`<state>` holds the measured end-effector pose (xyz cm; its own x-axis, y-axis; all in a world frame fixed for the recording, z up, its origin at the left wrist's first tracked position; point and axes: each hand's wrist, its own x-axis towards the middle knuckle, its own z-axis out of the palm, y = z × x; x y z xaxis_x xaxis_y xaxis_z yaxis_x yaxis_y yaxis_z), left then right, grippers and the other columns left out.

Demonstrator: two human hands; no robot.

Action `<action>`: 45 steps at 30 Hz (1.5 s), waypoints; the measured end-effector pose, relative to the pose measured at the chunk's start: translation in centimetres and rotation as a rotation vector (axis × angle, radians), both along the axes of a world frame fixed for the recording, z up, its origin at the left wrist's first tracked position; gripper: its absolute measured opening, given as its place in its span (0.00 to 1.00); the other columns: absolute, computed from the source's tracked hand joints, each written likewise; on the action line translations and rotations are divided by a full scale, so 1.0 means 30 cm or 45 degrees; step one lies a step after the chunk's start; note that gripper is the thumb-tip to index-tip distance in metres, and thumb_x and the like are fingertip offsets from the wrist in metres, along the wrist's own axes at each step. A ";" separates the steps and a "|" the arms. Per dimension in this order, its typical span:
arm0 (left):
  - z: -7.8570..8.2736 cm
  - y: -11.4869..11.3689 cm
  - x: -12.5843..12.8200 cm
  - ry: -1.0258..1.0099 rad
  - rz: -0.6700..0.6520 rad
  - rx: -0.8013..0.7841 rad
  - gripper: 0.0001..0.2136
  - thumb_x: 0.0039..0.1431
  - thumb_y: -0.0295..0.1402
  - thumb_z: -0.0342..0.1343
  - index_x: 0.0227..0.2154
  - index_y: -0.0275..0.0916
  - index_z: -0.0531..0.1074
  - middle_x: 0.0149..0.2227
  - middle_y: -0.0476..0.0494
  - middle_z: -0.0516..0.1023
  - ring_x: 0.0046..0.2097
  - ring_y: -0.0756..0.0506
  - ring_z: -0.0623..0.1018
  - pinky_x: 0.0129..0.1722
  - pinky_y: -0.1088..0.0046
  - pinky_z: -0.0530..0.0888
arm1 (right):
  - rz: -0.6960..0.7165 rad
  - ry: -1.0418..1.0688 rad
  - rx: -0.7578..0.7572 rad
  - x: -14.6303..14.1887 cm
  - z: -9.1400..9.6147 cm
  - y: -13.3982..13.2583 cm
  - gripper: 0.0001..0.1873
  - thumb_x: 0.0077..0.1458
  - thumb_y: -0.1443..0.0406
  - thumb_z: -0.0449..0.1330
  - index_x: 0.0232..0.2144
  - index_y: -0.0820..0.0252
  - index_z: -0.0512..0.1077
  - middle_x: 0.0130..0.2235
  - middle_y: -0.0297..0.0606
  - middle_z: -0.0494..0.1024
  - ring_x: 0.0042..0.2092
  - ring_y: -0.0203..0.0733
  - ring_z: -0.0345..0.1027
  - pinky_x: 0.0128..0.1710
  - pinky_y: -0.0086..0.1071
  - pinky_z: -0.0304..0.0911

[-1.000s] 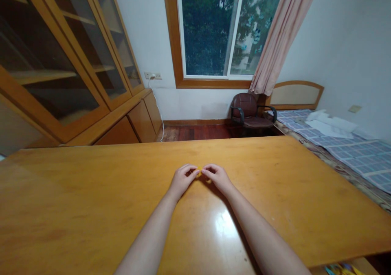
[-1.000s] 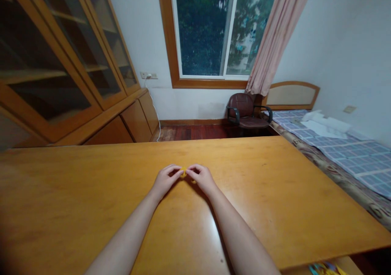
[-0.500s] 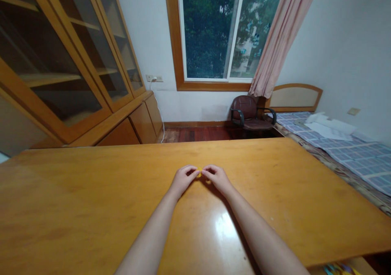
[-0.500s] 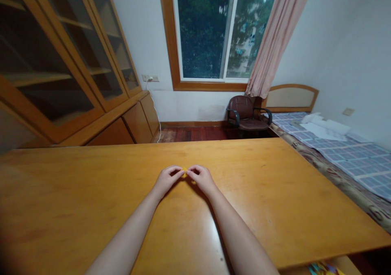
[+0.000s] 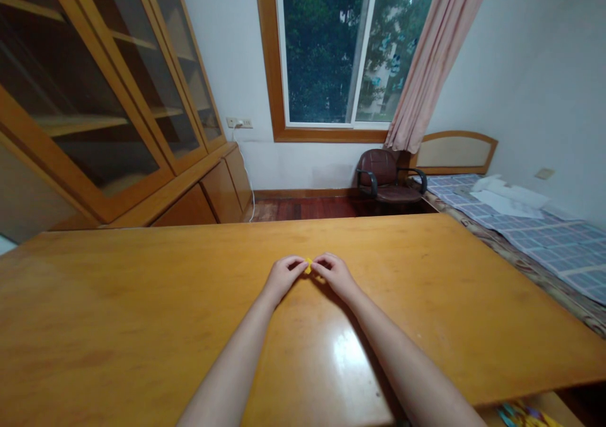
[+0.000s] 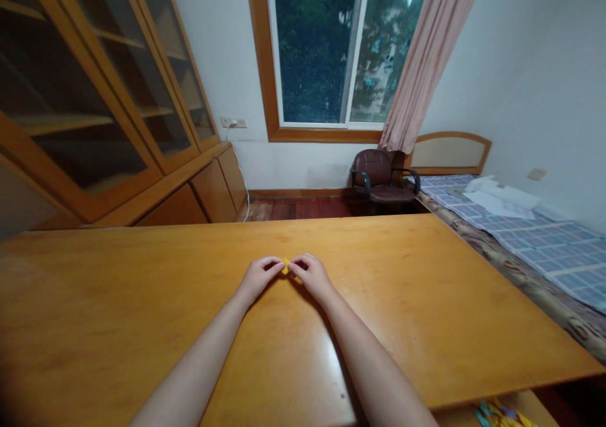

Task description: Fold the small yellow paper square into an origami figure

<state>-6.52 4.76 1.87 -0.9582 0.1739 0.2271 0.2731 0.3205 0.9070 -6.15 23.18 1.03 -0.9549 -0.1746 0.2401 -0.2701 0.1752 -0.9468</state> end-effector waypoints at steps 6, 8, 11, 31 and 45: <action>0.014 0.004 0.007 -0.043 0.003 0.022 0.13 0.54 0.42 0.57 0.29 0.37 0.78 0.31 0.45 0.80 0.35 0.44 0.77 0.38 0.70 0.74 | 0.019 -0.003 0.060 0.005 0.008 -0.002 0.15 0.53 0.54 0.62 0.28 0.61 0.76 0.29 0.36 0.76 0.31 0.39 0.70 0.34 0.31 0.63; 0.015 0.005 0.008 -0.058 -0.007 0.029 0.13 0.54 0.42 0.57 0.29 0.37 0.78 0.31 0.44 0.80 0.35 0.44 0.78 0.39 0.70 0.74 | 0.017 -0.019 0.079 0.005 0.011 -0.002 0.15 0.52 0.54 0.62 0.27 0.61 0.76 0.28 0.36 0.76 0.31 0.39 0.69 0.33 0.31 0.63; 0.010 0.005 0.003 -0.083 -0.031 0.045 0.13 0.54 0.42 0.57 0.30 0.37 0.78 0.32 0.44 0.80 0.36 0.44 0.78 0.39 0.70 0.73 | 0.032 -0.099 0.041 0.010 0.016 -0.002 0.15 0.52 0.54 0.62 0.28 0.61 0.75 0.28 0.37 0.77 0.30 0.39 0.69 0.31 0.30 0.62; -0.005 0.046 0.128 -0.384 -0.105 0.362 0.15 0.46 0.41 0.65 0.33 0.35 0.75 0.32 0.45 0.78 0.34 0.47 0.76 0.36 0.74 0.71 | -0.062 -0.337 -0.204 0.154 0.028 0.003 0.17 0.49 0.53 0.63 0.28 0.63 0.74 0.26 0.34 0.74 0.24 0.33 0.63 0.23 0.27 0.58; -0.029 0.046 0.160 -0.233 -0.074 0.240 0.20 0.51 0.37 0.61 0.46 0.37 0.67 0.26 0.54 0.71 0.30 0.51 0.71 0.33 0.76 0.67 | -0.067 -0.198 -0.102 0.150 0.009 0.007 0.15 0.51 0.55 0.62 0.29 0.62 0.76 0.27 0.37 0.77 0.28 0.37 0.68 0.27 0.28 0.60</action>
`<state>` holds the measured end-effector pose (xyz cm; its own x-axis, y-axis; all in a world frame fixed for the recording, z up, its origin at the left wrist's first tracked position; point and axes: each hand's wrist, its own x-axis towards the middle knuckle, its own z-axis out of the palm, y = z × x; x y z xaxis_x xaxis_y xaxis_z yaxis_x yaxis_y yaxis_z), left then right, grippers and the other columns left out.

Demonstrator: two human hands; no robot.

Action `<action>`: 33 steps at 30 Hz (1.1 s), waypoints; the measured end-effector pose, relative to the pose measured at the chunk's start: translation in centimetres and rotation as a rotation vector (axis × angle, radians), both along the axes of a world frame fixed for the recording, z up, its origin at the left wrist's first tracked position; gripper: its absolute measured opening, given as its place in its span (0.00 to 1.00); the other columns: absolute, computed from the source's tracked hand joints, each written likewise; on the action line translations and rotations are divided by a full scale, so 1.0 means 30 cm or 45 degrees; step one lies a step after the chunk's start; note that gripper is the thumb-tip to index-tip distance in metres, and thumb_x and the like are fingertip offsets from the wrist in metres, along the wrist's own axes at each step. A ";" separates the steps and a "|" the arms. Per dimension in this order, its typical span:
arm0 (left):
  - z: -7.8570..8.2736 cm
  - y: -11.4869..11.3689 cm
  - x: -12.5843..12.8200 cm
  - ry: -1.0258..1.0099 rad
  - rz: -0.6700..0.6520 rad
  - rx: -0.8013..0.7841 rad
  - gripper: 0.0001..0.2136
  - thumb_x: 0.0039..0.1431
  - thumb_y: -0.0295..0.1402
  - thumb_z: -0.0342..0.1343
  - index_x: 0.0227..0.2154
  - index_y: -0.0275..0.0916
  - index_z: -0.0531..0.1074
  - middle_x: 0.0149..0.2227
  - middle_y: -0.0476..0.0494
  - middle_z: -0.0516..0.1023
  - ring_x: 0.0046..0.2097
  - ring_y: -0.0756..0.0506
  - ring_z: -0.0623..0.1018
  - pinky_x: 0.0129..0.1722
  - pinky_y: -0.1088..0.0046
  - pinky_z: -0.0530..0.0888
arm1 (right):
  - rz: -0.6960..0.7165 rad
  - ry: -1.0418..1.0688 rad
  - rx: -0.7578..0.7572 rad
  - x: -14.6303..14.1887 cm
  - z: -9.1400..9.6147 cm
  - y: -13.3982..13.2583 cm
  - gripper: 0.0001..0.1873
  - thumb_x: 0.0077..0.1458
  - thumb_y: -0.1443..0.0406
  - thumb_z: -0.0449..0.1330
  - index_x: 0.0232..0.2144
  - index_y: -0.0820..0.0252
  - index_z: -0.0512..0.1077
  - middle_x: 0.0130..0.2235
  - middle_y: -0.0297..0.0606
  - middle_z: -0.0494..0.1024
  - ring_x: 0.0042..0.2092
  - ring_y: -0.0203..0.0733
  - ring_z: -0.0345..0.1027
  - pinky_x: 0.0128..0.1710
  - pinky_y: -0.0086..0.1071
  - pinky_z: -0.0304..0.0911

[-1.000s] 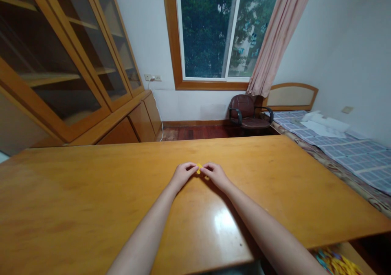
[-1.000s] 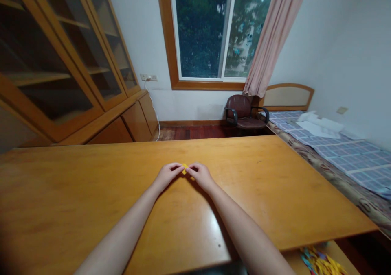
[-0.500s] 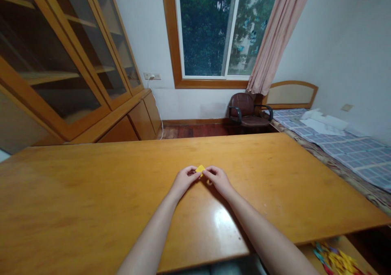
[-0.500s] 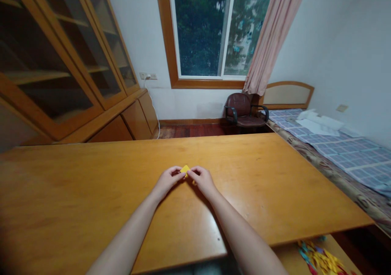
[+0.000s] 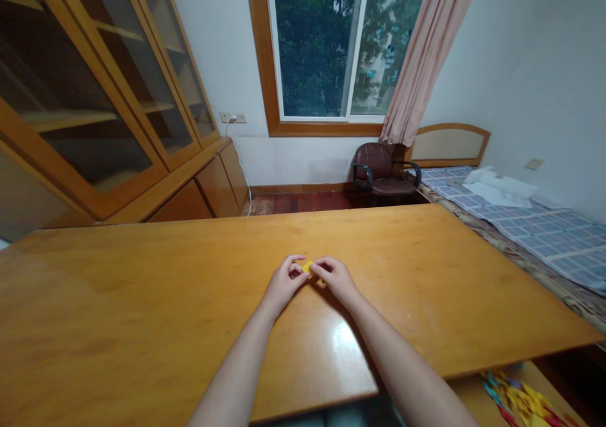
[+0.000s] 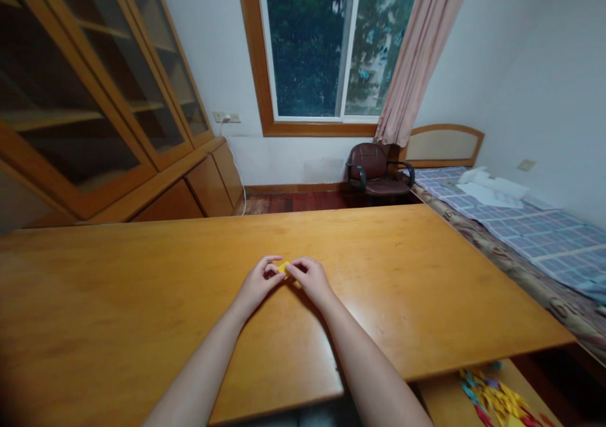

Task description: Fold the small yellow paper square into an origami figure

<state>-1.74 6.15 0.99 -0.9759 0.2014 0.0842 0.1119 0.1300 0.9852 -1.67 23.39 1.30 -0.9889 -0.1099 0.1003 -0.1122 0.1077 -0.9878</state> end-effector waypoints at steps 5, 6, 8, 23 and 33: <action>-0.003 0.006 0.004 0.037 -0.037 -0.069 0.20 0.52 0.37 0.60 0.47 0.38 0.66 0.27 0.53 0.71 0.30 0.50 0.71 0.33 0.76 0.67 | -0.019 0.017 -0.025 0.004 0.012 0.001 0.12 0.50 0.57 0.63 0.27 0.61 0.75 0.25 0.34 0.75 0.27 0.37 0.67 0.29 0.29 0.61; -0.003 0.007 0.003 0.040 -0.029 -0.066 0.20 0.52 0.38 0.60 0.47 0.38 0.66 0.27 0.53 0.71 0.30 0.50 0.71 0.33 0.76 0.67 | -0.020 0.021 -0.028 0.005 0.013 0.003 0.12 0.50 0.57 0.63 0.26 0.61 0.75 0.25 0.34 0.75 0.27 0.37 0.67 0.29 0.29 0.61; 0.000 0.009 0.001 0.038 -0.015 -0.072 0.21 0.51 0.38 0.60 0.47 0.38 0.66 0.28 0.53 0.71 0.30 0.50 0.72 0.33 0.76 0.67 | -0.024 0.030 -0.032 0.006 0.015 0.006 0.12 0.51 0.57 0.63 0.26 0.61 0.75 0.26 0.34 0.75 0.27 0.37 0.67 0.29 0.29 0.61; 0.054 0.007 0.022 0.106 -0.067 -0.458 0.15 0.55 0.43 0.56 0.23 0.36 0.75 0.25 0.47 0.76 0.30 0.47 0.73 0.31 0.74 0.65 | -0.026 0.161 -0.020 0.010 0.021 0.011 0.13 0.52 0.56 0.63 0.27 0.60 0.77 0.30 0.37 0.76 0.34 0.40 0.69 0.36 0.31 0.63; 0.065 0.005 0.024 0.096 -0.079 -0.349 0.14 0.55 0.43 0.56 0.24 0.37 0.77 0.28 0.46 0.80 0.33 0.45 0.76 0.35 0.73 0.68 | -0.063 0.167 -0.004 0.014 0.035 0.014 0.13 0.52 0.55 0.62 0.27 0.60 0.77 0.29 0.37 0.75 0.34 0.41 0.68 0.36 0.33 0.63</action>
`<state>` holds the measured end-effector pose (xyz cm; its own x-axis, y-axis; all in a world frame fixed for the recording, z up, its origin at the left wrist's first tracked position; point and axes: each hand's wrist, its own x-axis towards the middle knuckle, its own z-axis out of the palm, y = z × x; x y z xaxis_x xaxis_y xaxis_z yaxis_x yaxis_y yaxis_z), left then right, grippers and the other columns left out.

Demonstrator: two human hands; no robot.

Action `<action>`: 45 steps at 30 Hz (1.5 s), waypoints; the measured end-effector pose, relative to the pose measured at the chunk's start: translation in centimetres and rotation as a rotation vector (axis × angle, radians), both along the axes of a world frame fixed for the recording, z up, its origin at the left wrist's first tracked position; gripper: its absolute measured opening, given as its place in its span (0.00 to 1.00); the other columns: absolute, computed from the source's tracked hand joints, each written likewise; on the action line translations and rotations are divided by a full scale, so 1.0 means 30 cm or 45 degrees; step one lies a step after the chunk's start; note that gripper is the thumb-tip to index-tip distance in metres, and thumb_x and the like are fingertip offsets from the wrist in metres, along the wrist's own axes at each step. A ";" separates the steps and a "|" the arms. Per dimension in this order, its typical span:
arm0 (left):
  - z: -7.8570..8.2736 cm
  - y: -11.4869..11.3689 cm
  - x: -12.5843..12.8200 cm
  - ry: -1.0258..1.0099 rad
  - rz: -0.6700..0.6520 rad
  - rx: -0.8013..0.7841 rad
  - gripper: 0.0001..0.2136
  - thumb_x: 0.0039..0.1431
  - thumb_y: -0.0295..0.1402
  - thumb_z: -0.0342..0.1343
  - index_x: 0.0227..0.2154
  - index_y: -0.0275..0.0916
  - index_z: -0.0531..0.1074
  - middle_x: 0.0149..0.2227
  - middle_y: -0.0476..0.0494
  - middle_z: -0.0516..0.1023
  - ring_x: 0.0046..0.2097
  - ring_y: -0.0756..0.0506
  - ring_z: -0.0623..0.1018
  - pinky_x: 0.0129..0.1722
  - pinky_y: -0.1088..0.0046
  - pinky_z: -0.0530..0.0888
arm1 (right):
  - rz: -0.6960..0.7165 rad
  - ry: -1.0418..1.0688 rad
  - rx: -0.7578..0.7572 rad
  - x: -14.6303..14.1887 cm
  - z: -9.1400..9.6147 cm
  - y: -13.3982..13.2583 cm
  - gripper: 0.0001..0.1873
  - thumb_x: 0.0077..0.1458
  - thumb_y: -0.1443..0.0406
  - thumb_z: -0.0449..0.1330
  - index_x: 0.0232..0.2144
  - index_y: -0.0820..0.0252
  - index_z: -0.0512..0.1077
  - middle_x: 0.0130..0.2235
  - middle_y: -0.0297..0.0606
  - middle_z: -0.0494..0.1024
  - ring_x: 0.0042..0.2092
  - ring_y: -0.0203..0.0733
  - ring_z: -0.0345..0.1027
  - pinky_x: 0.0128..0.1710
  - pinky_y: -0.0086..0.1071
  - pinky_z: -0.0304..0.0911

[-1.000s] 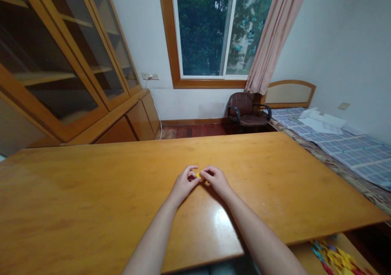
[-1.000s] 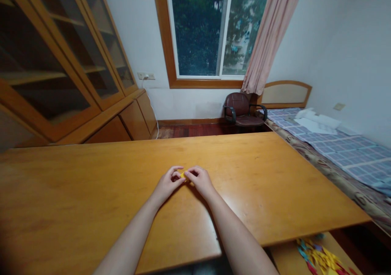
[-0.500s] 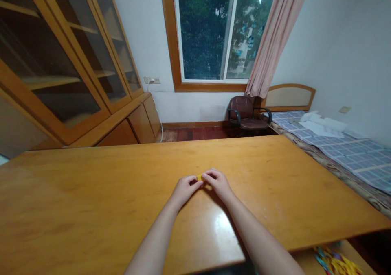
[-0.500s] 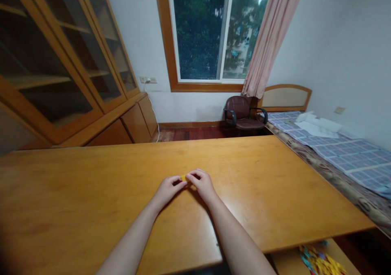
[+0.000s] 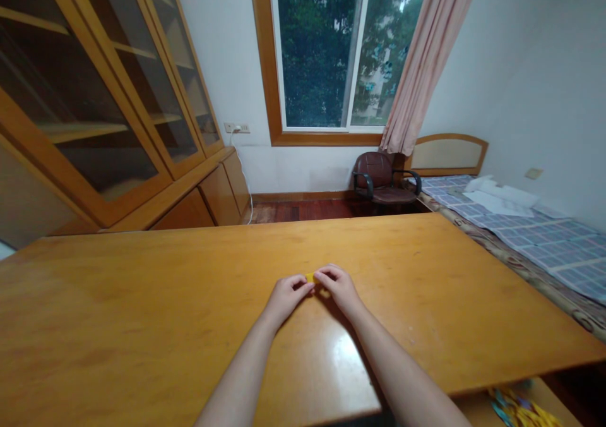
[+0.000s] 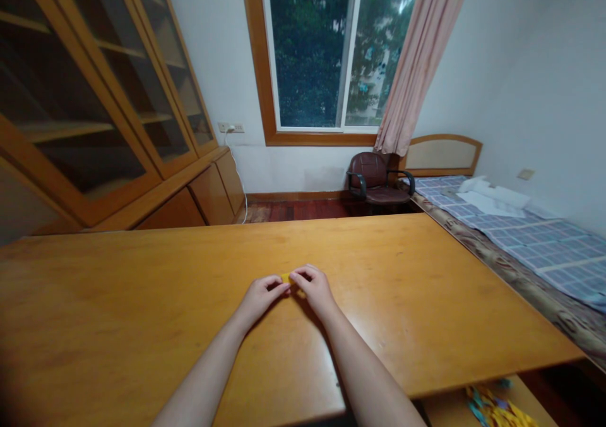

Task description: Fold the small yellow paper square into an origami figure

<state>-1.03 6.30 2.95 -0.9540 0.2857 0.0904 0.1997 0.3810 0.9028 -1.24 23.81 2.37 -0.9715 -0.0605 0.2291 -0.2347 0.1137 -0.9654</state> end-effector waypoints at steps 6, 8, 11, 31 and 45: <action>-0.001 -0.001 -0.002 -0.030 0.001 0.018 0.14 0.56 0.42 0.56 0.24 0.37 0.77 0.28 0.46 0.80 0.33 0.45 0.76 0.36 0.73 0.68 | 0.006 0.019 -0.008 -0.005 -0.012 0.002 0.12 0.53 0.57 0.62 0.27 0.60 0.77 0.29 0.37 0.74 0.34 0.40 0.68 0.38 0.33 0.62; -0.004 -0.001 -0.002 -0.036 -0.010 0.024 0.14 0.56 0.43 0.56 0.24 0.37 0.76 0.28 0.46 0.80 0.33 0.45 0.76 0.36 0.73 0.68 | 0.006 0.027 -0.009 -0.006 -0.016 0.002 0.12 0.53 0.57 0.62 0.27 0.60 0.77 0.30 0.37 0.75 0.35 0.40 0.68 0.38 0.33 0.62; -0.008 -0.003 -0.003 -0.041 -0.015 0.042 0.15 0.56 0.43 0.56 0.24 0.37 0.76 0.28 0.45 0.80 0.32 0.45 0.76 0.36 0.73 0.69 | 0.002 0.026 -0.017 -0.002 -0.010 0.002 0.12 0.53 0.57 0.62 0.26 0.60 0.77 0.29 0.36 0.74 0.34 0.40 0.68 0.37 0.33 0.62; -0.041 -0.011 -0.011 -0.070 0.076 0.247 0.14 0.54 0.43 0.57 0.28 0.36 0.76 0.28 0.45 0.78 0.32 0.46 0.74 0.35 0.73 0.70 | 0.021 -0.041 -0.067 -0.006 -0.027 -0.004 0.14 0.50 0.54 0.63 0.28 0.60 0.76 0.29 0.36 0.74 0.31 0.38 0.67 0.33 0.30 0.63; -0.042 -0.012 -0.014 -0.047 0.090 0.216 0.13 0.54 0.43 0.57 0.27 0.37 0.76 0.27 0.45 0.77 0.32 0.46 0.75 0.35 0.73 0.70 | -0.023 -0.060 -0.047 -0.008 -0.026 0.001 0.14 0.50 0.54 0.64 0.26 0.59 0.77 0.29 0.38 0.75 0.31 0.40 0.67 0.30 0.31 0.63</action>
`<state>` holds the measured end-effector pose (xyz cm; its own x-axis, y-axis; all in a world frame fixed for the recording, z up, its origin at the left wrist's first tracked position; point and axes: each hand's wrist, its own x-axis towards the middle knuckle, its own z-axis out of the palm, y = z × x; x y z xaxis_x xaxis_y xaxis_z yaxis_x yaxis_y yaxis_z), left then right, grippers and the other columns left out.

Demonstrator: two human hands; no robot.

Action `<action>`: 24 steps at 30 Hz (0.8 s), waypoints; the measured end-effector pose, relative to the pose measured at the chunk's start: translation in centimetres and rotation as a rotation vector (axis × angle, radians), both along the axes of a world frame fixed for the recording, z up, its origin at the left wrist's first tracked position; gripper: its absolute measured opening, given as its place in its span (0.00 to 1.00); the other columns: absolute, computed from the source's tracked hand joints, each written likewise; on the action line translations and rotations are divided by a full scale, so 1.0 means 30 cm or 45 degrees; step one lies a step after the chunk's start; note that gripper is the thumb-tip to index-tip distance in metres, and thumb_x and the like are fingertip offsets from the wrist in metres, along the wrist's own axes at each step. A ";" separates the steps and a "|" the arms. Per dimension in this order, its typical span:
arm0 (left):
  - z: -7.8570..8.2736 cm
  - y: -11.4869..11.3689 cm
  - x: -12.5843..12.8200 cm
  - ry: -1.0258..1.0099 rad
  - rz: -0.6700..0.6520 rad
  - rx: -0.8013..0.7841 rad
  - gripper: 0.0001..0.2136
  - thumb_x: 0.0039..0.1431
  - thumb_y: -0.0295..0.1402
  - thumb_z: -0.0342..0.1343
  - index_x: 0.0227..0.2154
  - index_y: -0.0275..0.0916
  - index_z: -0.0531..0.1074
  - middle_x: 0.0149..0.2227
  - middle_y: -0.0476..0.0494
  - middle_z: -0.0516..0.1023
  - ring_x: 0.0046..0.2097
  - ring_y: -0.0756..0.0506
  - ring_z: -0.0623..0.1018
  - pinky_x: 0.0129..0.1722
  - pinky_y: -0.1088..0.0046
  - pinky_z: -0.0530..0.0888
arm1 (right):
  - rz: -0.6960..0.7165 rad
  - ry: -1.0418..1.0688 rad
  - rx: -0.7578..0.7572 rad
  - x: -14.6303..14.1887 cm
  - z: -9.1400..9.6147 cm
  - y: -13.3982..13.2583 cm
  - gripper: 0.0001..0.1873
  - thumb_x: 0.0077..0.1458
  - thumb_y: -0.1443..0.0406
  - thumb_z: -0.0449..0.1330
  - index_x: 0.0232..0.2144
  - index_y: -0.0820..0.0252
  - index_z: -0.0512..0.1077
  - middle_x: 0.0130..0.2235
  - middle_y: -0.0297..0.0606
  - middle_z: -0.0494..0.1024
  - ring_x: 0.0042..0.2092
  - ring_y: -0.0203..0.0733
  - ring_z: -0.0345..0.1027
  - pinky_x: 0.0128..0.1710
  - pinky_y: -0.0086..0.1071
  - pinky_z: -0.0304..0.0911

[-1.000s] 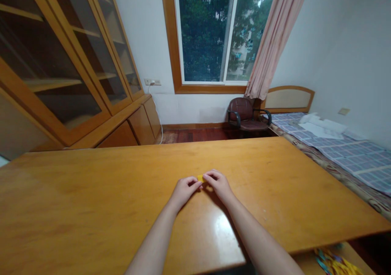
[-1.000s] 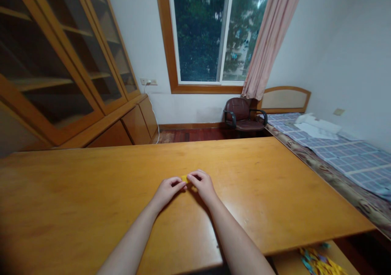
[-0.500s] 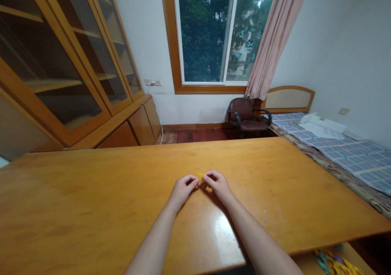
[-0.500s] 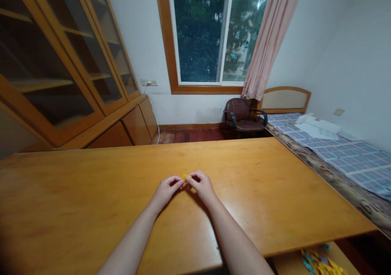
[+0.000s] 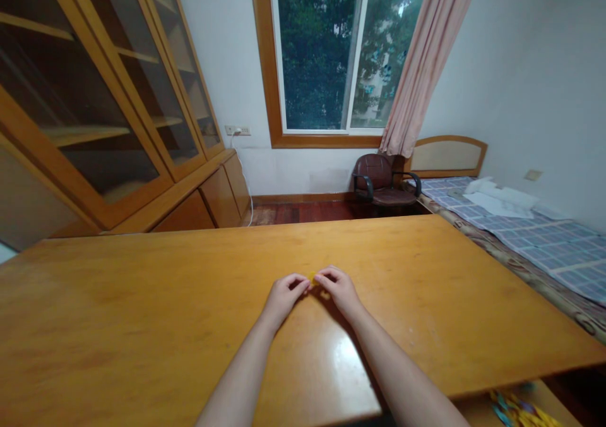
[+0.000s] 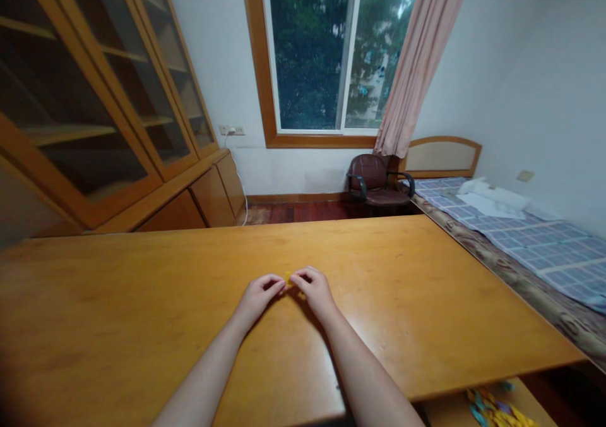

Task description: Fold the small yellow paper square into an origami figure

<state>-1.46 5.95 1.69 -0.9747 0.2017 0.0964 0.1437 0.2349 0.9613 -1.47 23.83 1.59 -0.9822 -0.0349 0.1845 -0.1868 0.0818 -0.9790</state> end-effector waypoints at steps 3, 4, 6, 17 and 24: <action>0.001 0.000 0.000 0.006 0.008 0.001 0.12 0.55 0.42 0.57 0.28 0.37 0.76 0.27 0.46 0.78 0.32 0.46 0.75 0.35 0.73 0.70 | 0.000 0.002 0.007 0.002 0.002 0.001 0.14 0.50 0.54 0.63 0.26 0.60 0.77 0.29 0.38 0.75 0.31 0.40 0.67 0.30 0.31 0.63; 0.003 0.000 0.001 0.008 0.010 -0.001 0.12 0.55 0.42 0.57 0.28 0.37 0.76 0.27 0.46 0.78 0.32 0.46 0.75 0.35 0.73 0.70 | -0.001 0.003 0.012 0.003 0.003 0.001 0.14 0.51 0.55 0.63 0.26 0.60 0.77 0.29 0.38 0.75 0.31 0.39 0.67 0.30 0.30 0.63; 0.007 0.000 0.003 0.015 0.015 -0.008 0.12 0.55 0.41 0.56 0.27 0.37 0.76 0.27 0.46 0.78 0.32 0.46 0.75 0.36 0.73 0.70 | 0.000 0.004 0.015 0.004 0.003 0.001 0.14 0.51 0.55 0.63 0.26 0.60 0.77 0.29 0.37 0.74 0.31 0.39 0.67 0.30 0.30 0.63; 0.007 -0.003 0.002 0.003 0.007 -0.007 0.12 0.55 0.41 0.56 0.28 0.36 0.76 0.27 0.46 0.77 0.32 0.46 0.74 0.35 0.74 0.69 | -0.024 0.017 0.020 0.001 0.008 -0.004 0.12 0.50 0.57 0.63 0.25 0.60 0.78 0.28 0.38 0.75 0.32 0.40 0.68 0.33 0.31 0.63; -0.001 -0.002 0.000 -0.003 0.017 -0.016 0.12 0.54 0.41 0.56 0.27 0.36 0.75 0.26 0.46 0.76 0.31 0.47 0.73 0.34 0.75 0.68 | -0.025 0.001 0.013 0.005 0.013 -0.002 0.12 0.50 0.57 0.63 0.25 0.61 0.78 0.28 0.38 0.76 0.32 0.39 0.68 0.33 0.30 0.63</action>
<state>-1.47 5.90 1.68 -0.9774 0.1902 0.0918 0.1384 0.2485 0.9587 -1.31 23.76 1.99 -0.9825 -0.0177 0.1852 -0.1861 0.0951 -0.9779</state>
